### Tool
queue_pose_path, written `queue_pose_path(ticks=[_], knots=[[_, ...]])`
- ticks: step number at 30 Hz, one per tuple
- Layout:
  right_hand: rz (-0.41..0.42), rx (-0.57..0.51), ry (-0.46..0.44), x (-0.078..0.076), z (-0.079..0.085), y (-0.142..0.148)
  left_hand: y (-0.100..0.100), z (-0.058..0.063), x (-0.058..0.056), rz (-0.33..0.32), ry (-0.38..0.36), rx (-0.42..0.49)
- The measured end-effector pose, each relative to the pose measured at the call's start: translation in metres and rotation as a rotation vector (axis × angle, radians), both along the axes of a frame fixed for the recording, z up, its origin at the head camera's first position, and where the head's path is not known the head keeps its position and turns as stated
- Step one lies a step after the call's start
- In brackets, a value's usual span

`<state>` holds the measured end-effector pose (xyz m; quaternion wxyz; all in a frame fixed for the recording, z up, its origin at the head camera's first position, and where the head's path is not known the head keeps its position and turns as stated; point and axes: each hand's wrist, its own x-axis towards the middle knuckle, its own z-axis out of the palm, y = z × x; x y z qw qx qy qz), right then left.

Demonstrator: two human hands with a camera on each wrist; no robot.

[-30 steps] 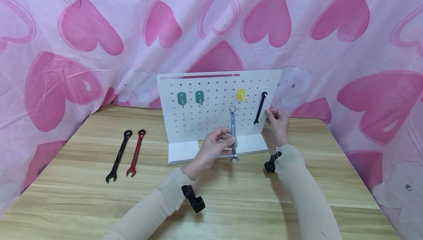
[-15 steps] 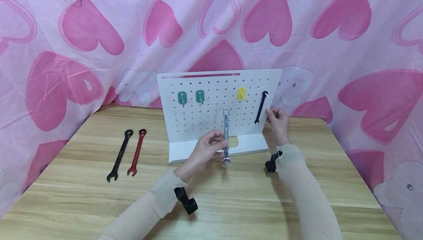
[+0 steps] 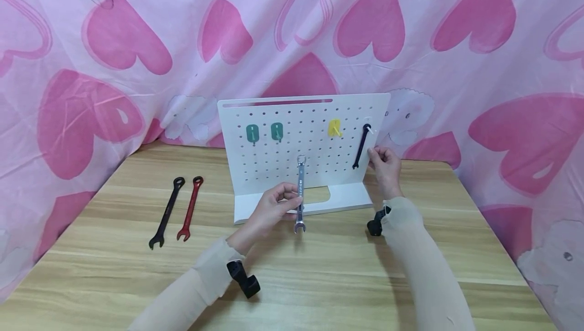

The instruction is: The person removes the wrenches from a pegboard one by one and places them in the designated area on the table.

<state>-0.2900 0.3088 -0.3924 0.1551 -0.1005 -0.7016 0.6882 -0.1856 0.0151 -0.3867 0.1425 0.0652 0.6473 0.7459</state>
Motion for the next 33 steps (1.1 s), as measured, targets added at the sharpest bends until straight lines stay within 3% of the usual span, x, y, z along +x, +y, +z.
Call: queue_pose_path(ticks=[14, 24, 33], knots=[[0.018, -0.03, -0.013, 0.013, 0.02, -0.011, -0.024, -0.004, 0.006, 0.028, 0.004, -0.023], [0.033, -0.052, 0.001, 0.004, 0.003, -0.002, -0.037, -0.008, 0.008, 0.035, 0.007, -0.026], [0.025, -0.051, -0.013, 0.003, 0.002, -0.001, -0.051, -0.009, 0.012, 0.062, 0.013, -0.066]])
